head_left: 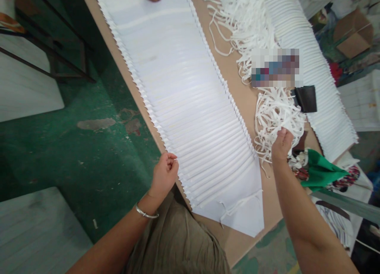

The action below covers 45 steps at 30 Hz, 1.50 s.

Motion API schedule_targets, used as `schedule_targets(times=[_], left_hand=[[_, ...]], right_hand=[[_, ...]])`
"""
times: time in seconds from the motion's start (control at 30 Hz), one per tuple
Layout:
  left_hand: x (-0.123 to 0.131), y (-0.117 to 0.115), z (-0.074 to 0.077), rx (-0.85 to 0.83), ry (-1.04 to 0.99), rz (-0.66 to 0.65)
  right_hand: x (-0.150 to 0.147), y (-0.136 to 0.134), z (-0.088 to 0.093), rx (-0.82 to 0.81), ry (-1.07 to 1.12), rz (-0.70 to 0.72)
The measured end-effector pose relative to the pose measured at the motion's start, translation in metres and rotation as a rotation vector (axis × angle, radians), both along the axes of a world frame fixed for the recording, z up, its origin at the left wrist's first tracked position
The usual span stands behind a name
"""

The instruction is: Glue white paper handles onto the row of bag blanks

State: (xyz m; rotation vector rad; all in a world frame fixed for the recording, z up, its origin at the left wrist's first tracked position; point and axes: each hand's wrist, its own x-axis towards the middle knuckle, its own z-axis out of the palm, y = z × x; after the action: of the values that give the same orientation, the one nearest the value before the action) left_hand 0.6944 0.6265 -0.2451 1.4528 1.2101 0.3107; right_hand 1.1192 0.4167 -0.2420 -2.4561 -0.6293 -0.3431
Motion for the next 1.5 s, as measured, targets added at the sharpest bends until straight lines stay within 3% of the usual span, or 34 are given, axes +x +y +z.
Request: schedule_targets(times=[0.23,0.37,0.5,0.6,0.63,0.7,0.77,0.83,0.93,1.03,1.13,1.23,1.33,1.5], left_hand=[[0.005,-0.007,0.006,-0.023,-0.048,-0.063],[0.005,-0.013,0.011,-0.059,-0.087,-0.068],[0.021,-0.024,0.020,-0.295,-0.177,-0.085],[0.044,-0.035,0.031,-0.493,-0.258,-0.150],[0.051,-0.038,0.035,-0.526,-0.276,-0.172],[0.061,-0.043,0.040,-0.541,-0.292,-0.213],[0.062,-0.045,0.041,-0.508,-0.289,-0.237],[0.056,-0.044,0.038,-0.472,-0.268,-0.231],[0.043,-0.043,0.030,-0.457,-0.224,-0.173],[0.035,-0.044,0.027,-0.490,-0.207,-0.122],[0.042,-0.046,0.032,-0.581,-0.235,-0.080],[0.058,-0.049,0.038,-0.719,-0.312,-0.059],[0.072,-0.052,0.041,-0.807,-0.364,-0.119],[0.068,-0.050,0.030,-0.690,-0.274,-0.216]], right_hand=[[0.001,0.011,-0.012,-0.146,0.074,0.138],[-0.012,0.029,0.001,-0.103,0.072,0.178],[-0.069,0.041,0.029,-0.117,0.072,0.525],[-0.113,0.043,0.044,-0.287,0.068,0.823],[-0.119,0.044,0.046,-0.336,0.050,0.819],[-0.117,0.045,0.046,-0.373,0.010,0.626],[-0.097,0.049,0.044,-0.345,0.012,0.353],[-0.072,0.055,0.042,-0.316,0.057,0.206],[-0.049,0.068,0.042,-0.301,0.117,0.220],[-0.056,0.075,0.043,-0.292,0.134,0.281],[-0.089,0.071,0.043,-0.292,0.143,0.367],[-0.143,0.061,0.046,-0.319,0.080,0.659],[-0.199,0.052,0.052,-0.400,-0.017,0.919],[-0.245,0.045,0.061,-0.512,0.028,0.952]])
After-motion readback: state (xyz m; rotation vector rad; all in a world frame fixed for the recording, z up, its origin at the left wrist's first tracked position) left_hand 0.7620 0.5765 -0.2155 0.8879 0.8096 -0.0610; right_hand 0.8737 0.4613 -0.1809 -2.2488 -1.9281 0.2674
